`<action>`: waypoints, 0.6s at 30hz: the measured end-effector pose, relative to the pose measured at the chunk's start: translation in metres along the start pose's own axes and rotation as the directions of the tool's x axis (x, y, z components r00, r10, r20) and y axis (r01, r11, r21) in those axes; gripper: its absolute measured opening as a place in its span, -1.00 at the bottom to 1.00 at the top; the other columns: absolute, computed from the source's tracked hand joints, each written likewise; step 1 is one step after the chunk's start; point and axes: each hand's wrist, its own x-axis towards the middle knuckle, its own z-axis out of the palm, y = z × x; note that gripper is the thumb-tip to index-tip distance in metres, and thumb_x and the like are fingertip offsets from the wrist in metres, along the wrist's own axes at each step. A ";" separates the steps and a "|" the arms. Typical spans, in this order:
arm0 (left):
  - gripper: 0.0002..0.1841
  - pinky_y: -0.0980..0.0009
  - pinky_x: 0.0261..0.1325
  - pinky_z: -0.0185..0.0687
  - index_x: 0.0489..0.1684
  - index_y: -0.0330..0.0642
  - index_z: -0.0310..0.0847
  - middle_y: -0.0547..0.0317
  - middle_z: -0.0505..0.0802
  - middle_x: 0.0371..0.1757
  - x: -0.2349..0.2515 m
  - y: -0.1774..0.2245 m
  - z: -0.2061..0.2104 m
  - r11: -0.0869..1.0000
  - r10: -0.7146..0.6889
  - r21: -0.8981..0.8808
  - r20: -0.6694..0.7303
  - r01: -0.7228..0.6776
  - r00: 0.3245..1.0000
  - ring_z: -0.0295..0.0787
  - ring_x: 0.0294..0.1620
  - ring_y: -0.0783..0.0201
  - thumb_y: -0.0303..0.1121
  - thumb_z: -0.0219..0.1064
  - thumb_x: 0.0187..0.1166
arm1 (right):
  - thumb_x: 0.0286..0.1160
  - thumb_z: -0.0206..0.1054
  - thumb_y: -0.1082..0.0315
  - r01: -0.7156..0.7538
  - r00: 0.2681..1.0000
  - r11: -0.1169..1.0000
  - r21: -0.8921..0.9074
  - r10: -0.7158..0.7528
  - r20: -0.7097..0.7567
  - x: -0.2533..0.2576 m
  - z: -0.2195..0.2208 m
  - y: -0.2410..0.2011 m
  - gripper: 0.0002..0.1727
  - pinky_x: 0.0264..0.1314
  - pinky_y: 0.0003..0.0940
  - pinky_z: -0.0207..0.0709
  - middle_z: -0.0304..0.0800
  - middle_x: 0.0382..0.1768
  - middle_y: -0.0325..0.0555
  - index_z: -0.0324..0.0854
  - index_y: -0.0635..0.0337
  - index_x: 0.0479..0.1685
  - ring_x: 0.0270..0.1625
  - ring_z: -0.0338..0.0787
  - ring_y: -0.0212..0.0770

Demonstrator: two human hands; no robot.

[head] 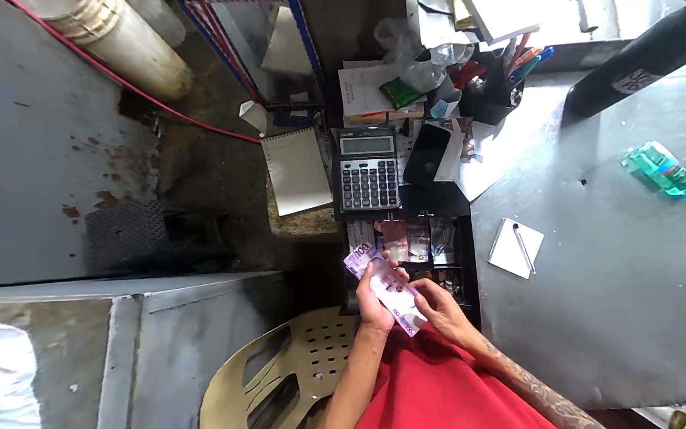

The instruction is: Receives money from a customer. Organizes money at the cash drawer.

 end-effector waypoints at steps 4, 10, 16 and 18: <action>-0.40 0.11 0.04 0.84 0.32 -0.24 0.51 -0.10 0.85 -0.08 -0.006 -0.006 0.004 0.997 -0.045 -0.062 0.041 0.047 0.998 0.89 -0.10 0.03 -0.02 -0.39 0.88 | 0.54 0.31 -0.05 0.095 0.945 0.984 -0.151 -0.137 -0.297 0.006 0.021 0.002 -0.42 -0.01 -0.44 0.74 0.79 -0.09 -0.09 0.52 0.37 0.16 -0.08 0.80 -0.41; -0.54 0.17 -0.09 0.87 0.28 -0.22 0.51 0.04 0.86 -0.16 -0.008 0.001 -0.011 1.000 -0.004 -0.020 -0.057 0.003 0.998 0.89 -0.23 0.14 -0.22 -0.31 0.89 | 0.75 0.05 -0.11 0.060 0.975 0.984 -0.167 -0.094 -0.203 0.016 0.001 0.004 -0.41 -0.27 -0.41 0.68 0.73 -0.22 -0.11 0.58 0.33 0.13 -0.34 0.72 -0.39; -0.54 0.12 0.02 0.84 0.32 -0.23 0.46 -0.03 0.87 -0.13 0.000 0.012 -0.012 0.995 0.097 -0.008 -0.097 -0.098 0.991 0.90 -0.14 0.06 -0.19 -0.32 0.91 | 0.64 0.29 0.03 -0.277 0.945 0.942 0.192 0.231 0.230 0.015 0.005 -0.010 -0.47 -0.25 -0.24 0.85 0.84 -0.07 -0.02 0.49 0.28 0.36 -0.25 0.90 -0.20; -0.51 0.09 0.04 0.85 0.32 -0.25 0.47 -0.08 0.87 -0.12 -0.001 0.019 -0.010 0.995 0.091 -0.045 -0.080 -0.094 0.993 0.90 -0.12 0.02 -0.16 -0.33 0.91 | 0.58 0.39 0.09 -0.172 0.958 0.938 0.300 0.089 0.271 0.011 0.002 -0.008 -0.36 -0.15 -0.25 0.85 0.80 0.08 0.01 0.35 0.30 0.49 -0.17 0.89 -0.19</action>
